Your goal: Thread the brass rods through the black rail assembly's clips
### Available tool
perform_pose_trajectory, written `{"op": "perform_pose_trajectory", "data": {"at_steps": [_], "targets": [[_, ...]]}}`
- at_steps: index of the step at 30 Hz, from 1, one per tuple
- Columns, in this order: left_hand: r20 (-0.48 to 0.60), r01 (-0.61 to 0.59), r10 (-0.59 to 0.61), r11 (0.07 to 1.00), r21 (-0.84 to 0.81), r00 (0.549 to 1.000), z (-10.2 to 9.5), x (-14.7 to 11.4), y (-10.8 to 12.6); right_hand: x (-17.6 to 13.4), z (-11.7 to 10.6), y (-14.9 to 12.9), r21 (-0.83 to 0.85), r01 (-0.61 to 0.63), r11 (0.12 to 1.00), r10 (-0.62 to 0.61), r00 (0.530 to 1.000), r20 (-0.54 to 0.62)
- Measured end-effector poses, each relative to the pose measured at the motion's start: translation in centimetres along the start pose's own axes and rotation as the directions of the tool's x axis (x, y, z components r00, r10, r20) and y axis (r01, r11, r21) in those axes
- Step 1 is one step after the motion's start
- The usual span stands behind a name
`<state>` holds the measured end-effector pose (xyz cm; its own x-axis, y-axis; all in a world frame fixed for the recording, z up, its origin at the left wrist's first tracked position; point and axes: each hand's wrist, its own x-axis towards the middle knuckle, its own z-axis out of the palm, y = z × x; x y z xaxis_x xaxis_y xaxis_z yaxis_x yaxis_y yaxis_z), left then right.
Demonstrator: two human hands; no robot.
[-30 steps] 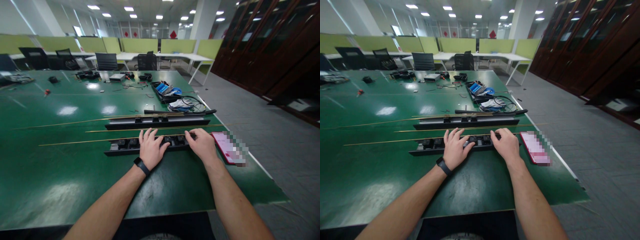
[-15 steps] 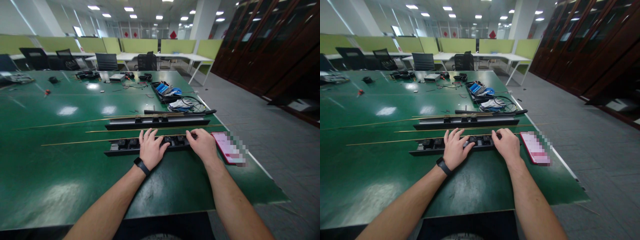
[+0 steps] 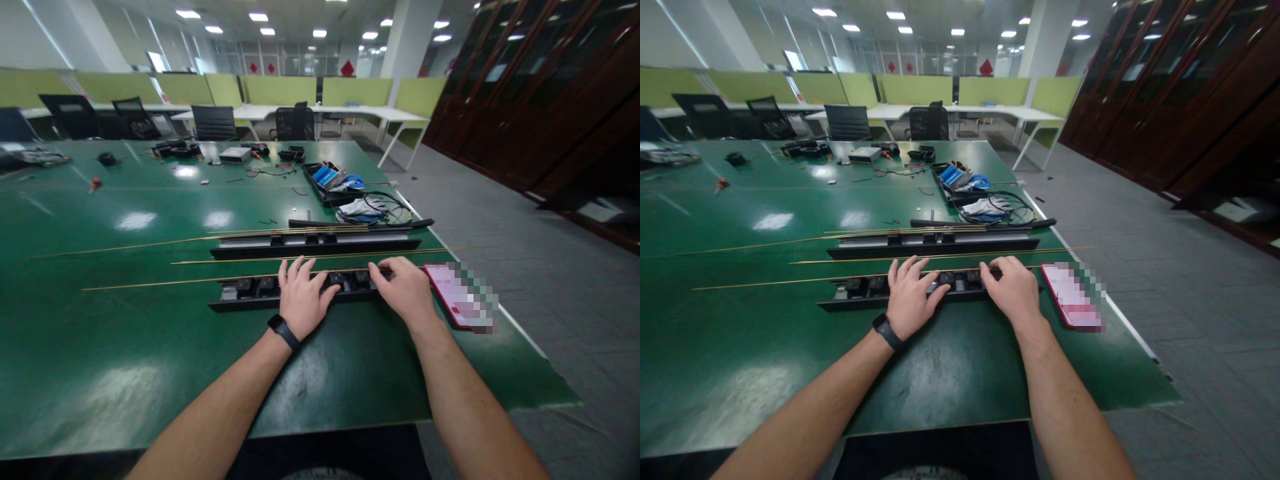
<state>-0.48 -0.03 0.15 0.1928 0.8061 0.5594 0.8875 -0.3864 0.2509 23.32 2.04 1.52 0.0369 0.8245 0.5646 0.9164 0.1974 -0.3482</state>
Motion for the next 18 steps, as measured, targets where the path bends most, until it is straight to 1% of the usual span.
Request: {"op": "perform_pose_trajectory", "data": {"at_steps": [7,18], "targets": [[-0.011,-0.003,0.003,1.0,-0.003,1.0,0.03,-0.03,-0.05,-0.03,-0.12,-0.06,0.004,0.002,1.0,-0.002,1.0,0.0],[-0.001,-0.011,0.011,1.0,0.001,1.0,0.01,-0.06,-0.15,0.07,-0.14,0.11,-0.024,-0.04,0.999,0.04,0.999,0.007]]}}
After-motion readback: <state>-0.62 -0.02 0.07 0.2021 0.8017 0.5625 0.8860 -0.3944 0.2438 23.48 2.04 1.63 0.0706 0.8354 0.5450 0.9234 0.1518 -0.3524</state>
